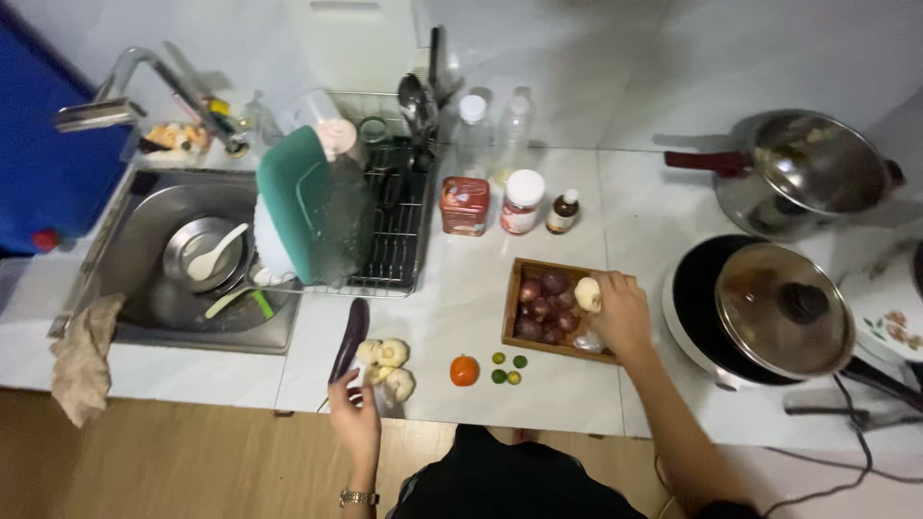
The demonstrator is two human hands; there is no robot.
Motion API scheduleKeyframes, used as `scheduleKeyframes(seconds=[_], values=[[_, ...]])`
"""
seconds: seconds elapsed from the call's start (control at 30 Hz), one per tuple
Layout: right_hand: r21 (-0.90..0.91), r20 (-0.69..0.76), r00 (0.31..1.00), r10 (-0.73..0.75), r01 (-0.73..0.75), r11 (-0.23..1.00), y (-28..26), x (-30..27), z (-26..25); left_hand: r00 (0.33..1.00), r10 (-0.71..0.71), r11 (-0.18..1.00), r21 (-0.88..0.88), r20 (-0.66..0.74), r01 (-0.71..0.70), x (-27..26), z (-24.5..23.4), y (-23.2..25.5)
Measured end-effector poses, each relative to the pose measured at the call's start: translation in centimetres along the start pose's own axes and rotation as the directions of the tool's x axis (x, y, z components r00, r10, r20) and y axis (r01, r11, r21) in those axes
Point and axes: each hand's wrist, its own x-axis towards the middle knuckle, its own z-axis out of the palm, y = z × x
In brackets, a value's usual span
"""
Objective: The person sorts produce on the kitchen counter, placing red onions, garlic bulbs, a tomato, limes and an eggplant one by one into a wooden tray. They then open an upper cabinet, take down small lidded containers, open and close the lids, and return the containers to the shelf.
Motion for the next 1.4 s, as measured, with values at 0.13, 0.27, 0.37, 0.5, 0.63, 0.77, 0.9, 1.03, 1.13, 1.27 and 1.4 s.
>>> scheduleKeyframes(seconds=[0.13, 0.27, 0.37, 0.5, 0.63, 0.77, 0.9, 1.03, 1.13, 1.27, 1.4], values=[[-0.161, 0.177, 0.981, -0.079, 0.108, 0.981, 3.1, -0.6, 3.6, 0.997, 0.076, 0.997, 0.033, -0.007, -0.076, 1.0, -0.3, 1.7], [-0.341, 0.243, 0.968, -0.058, 0.141, 0.929, 4.4, -0.9, 7.1, 0.998, 0.056, 0.998, -0.005, -0.008, -0.056, 0.9, -0.3, 1.8], [-0.428, 0.24, 0.97, -0.03, 0.133, 0.894, 4.3, -0.8, 8.5, 0.999, 0.05, 0.998, -0.03, -0.002, -0.05, 0.5, -0.1, 1.1], [-0.415, 0.203, 0.979, -0.002, 0.087, 0.906, 3.2, -0.7, 6.7, 0.999, 0.045, 0.998, -0.033, -0.016, -0.045, 0.0, 0.0, 0.0], [-0.009, -0.023, 0.998, 0.059, -0.059, 0.998, -0.3, -0.1, 2.7, 0.998, -0.013, 0.998, -0.059, -0.063, 0.009, 0.1, -0.6, -0.8], [0.442, -0.012, 1.0, 0.015, -0.009, 0.897, -8.3, -0.3, 3.3, 0.992, 0.03, 0.997, -0.071, -0.122, -0.039, -0.1, -2.1, -1.8], [0.579, 0.022, 0.878, -0.478, 0.379, 0.722, -18.5, -1.5, 7.6, 0.994, -0.002, 0.994, -0.113, -0.108, -0.01, -0.4, -3.1, -2.5], [0.553, 0.2, 0.656, -0.728, 0.538, 0.636, -24.9, -2.3, 11.2, 0.996, 0.041, 0.993, -0.103, -0.083, -0.05, -0.9, -3.8, -2.9], [0.417, 0.326, 0.61, -0.722, 0.593, 0.689, -27.0, -2.2, 13.2, 0.992, 0.094, 0.981, -0.164, -0.084, -0.107, -1.4, -4.5, -3.2], [0.361, 0.286, 0.619, -0.732, 0.638, 0.68, -27.9, -2.2, 15.1, 0.996, 0.009, 0.991, -0.129, -0.085, -0.02, -2.1, -5.3, -4.2], [0.292, 0.361, 0.602, -0.712, 0.652, 0.699, -27.8, -1.7, 15.6, 0.996, -0.067, 0.991, -0.12, -0.066, 0.058, -2.1, -5.5, -5.0]])
